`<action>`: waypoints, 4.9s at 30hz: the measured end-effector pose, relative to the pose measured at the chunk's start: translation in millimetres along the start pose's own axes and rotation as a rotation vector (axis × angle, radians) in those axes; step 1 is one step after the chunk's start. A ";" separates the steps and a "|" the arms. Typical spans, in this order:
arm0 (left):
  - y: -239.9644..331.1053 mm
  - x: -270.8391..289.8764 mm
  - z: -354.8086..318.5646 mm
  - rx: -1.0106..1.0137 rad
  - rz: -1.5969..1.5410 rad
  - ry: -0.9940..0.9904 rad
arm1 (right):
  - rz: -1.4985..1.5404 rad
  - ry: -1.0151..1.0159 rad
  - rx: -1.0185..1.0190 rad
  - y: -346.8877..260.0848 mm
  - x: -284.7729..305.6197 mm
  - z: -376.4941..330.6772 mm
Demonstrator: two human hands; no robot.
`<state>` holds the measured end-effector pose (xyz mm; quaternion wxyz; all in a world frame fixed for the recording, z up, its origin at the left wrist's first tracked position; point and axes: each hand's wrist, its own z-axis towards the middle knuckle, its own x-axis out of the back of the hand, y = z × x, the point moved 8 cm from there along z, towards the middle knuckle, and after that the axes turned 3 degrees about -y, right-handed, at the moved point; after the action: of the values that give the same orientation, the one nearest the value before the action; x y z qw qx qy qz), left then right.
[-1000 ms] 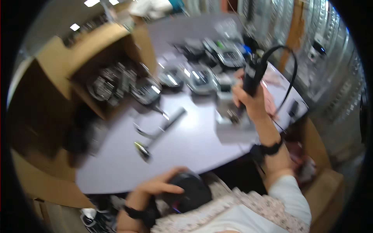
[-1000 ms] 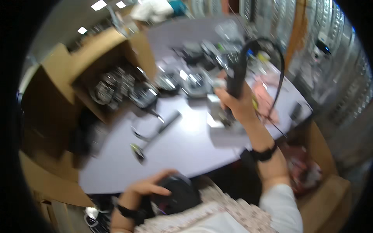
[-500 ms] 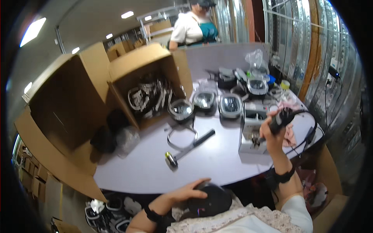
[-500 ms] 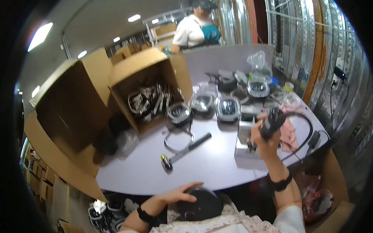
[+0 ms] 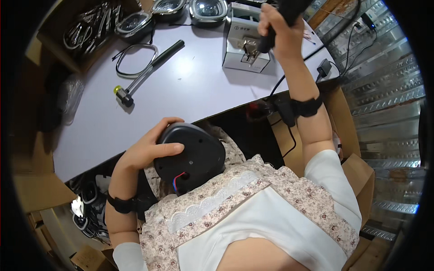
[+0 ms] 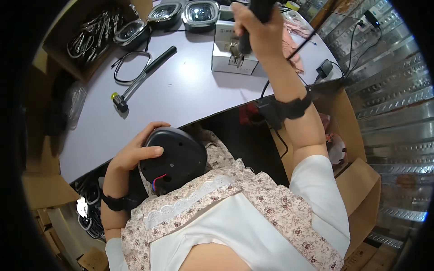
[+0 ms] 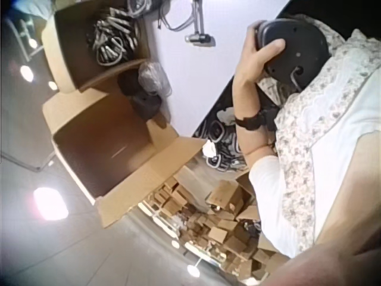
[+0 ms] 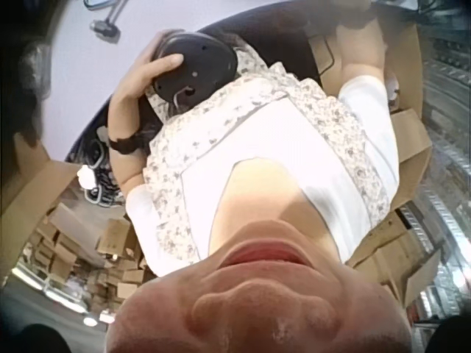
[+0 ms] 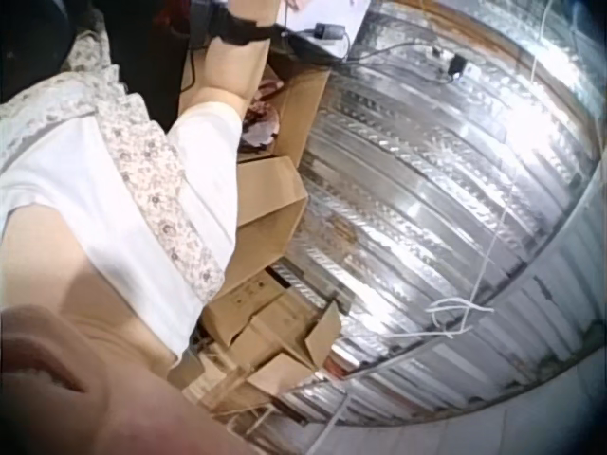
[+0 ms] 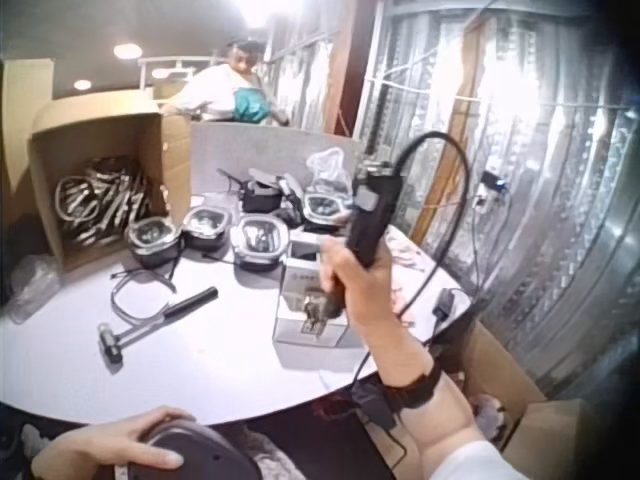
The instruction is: Assembling a plastic car light fixture by installing internal components and securing the housing with an electric screwdriver.
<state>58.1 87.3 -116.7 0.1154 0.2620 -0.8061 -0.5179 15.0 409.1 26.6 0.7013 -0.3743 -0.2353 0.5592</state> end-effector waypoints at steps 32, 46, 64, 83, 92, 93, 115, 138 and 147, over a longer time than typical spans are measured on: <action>-23.5 35.6 -7.7 0.015 0.187 0.100 | 0.631 -0.356 0.043 -98.8 -103.8 -106.0; -31.8 23.2 -12.6 0.017 0.242 0.136 | 0.610 -0.365 0.055 -90.7 -122.4 -108.8; -45.3 20.7 -8.6 0.042 0.306 0.192 | 0.571 -0.619 0.143 -74.6 -148.1 -128.6; -66.4 -2.4 -15.3 0.054 0.294 0.298 | 0.546 -0.608 -0.048 -32.8 -163.0 -166.7; -40.4 8.7 -13.8 -0.061 0.100 0.100 | 0.649 -0.334 0.143 -105.8 -91.2 -79.0; -38.7 12.5 -17.2 -0.013 0.143 0.080 | 0.602 -0.228 0.197 -111.9 -61.9 -67.5; -5.8 8.3 25.0 -0.007 0.088 0.002 | -0.138 -0.090 -0.080 12.8 -25.5 36.8; -19.1 22.7 -6.0 0.046 0.033 0.095 | 0.250 0.167 0.229 -47.8 31.2 -30.5; -23.5 17.9 7.9 0.010 0.026 0.082 | 0.105 -0.052 0.164 -2.0 23.0 -0.6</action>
<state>46.7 76.1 -142.8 0.1536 0.2730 -0.8066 -0.5013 22.7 430.9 25.8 0.6930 -0.3127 -0.1869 0.6222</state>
